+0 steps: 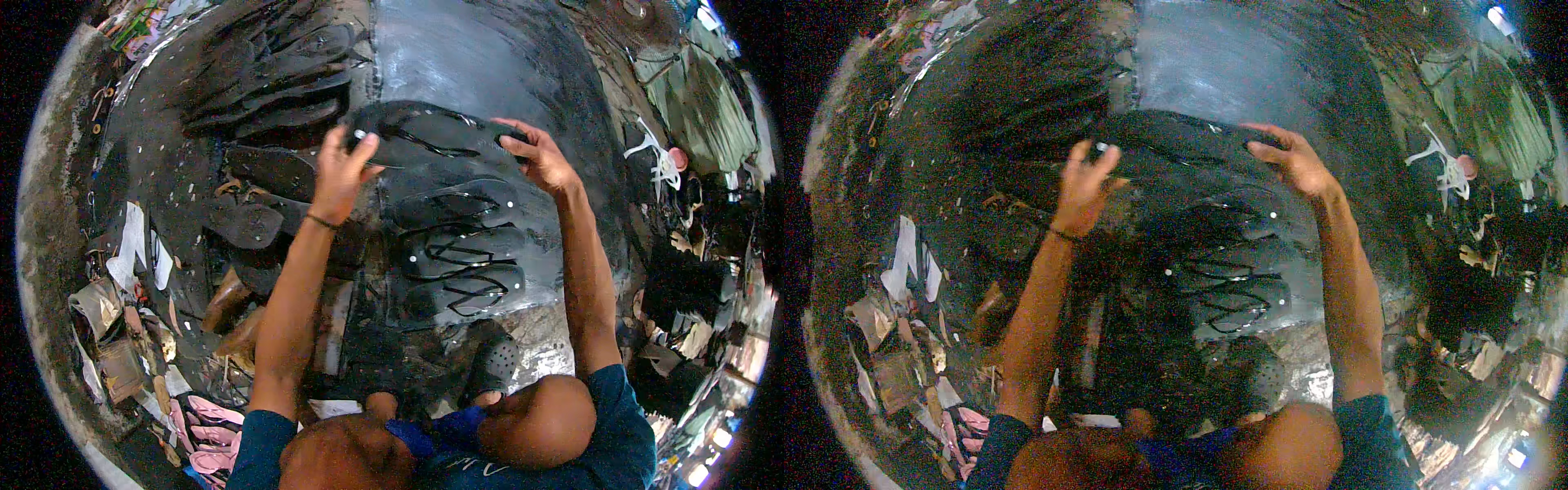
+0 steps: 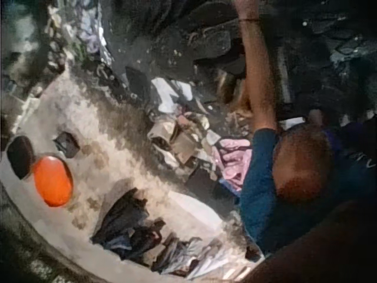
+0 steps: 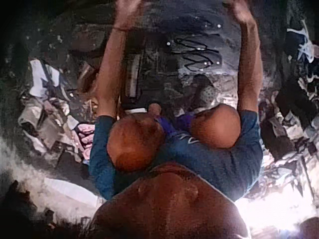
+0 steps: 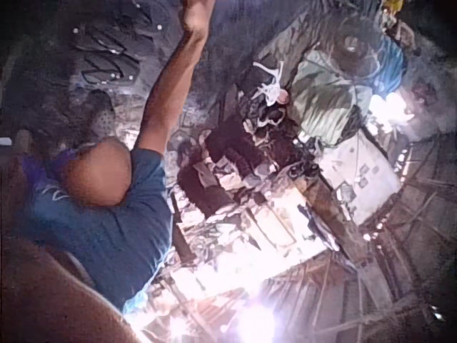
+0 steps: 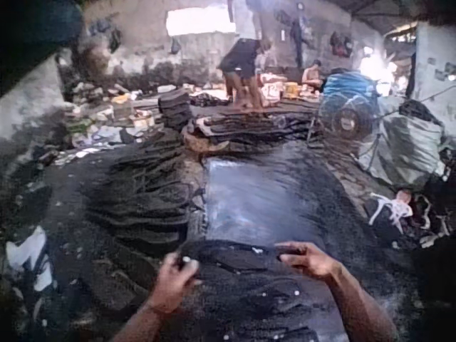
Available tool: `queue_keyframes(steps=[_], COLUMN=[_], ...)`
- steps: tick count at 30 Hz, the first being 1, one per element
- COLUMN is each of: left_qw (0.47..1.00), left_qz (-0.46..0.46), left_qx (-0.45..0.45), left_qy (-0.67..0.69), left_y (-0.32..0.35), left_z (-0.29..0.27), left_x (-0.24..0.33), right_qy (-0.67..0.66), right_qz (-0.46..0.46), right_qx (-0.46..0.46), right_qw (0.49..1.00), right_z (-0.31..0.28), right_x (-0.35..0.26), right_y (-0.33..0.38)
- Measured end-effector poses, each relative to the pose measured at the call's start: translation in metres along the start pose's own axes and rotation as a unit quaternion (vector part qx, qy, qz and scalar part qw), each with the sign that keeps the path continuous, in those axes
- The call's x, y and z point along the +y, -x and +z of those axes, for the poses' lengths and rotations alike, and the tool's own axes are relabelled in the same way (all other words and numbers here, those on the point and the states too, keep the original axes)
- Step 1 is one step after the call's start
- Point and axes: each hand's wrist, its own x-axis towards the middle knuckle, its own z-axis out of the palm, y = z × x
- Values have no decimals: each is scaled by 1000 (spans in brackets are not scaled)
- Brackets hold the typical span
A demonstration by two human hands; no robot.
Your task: The person sits on the floor and repeatedly picks up black flip-flops, inspects them, and places them into a neat stack. The person handles the flip-flops one at a time, turning them over and aligning them before stacking.
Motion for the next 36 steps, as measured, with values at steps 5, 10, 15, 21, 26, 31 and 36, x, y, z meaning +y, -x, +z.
queue_keyframes(steps=[5, 10, 15, 21, 26, 31, 36], left_qw=[972, 911, 866, 724, 584, 635, 634], left_qz=[-60, -40, 12, 199, 100, 24, 196], left_qx=[63, 100, 104, 60, 54, 173, 135], left_qy=[-217, -398, -490, -657, -804, -753, -736], left_y=[-30, -42, -37, 1, 75, 131, 137], left_z=[-26, -14, 3, -7, -108, -218, -141], left_x=[-116, -136, -120, -65, 6, 9, 49], right_qy=[8, 128, 360, 477, 377, 351, 272], right_qz=[12, 9, -118, -212, -372, -454, -488], right_qx=[201, 302, 355, 336, -138, -149, -142], right_qw=[979, 945, 855, 784, 837, 805, 817], right_z=[4, -10, -3, 39, 208, 337, 323], right_x=[95, 136, 140, 88, 45, 31, -7], right_y=[-20, -36, -38, -38, -50, -29, -62])
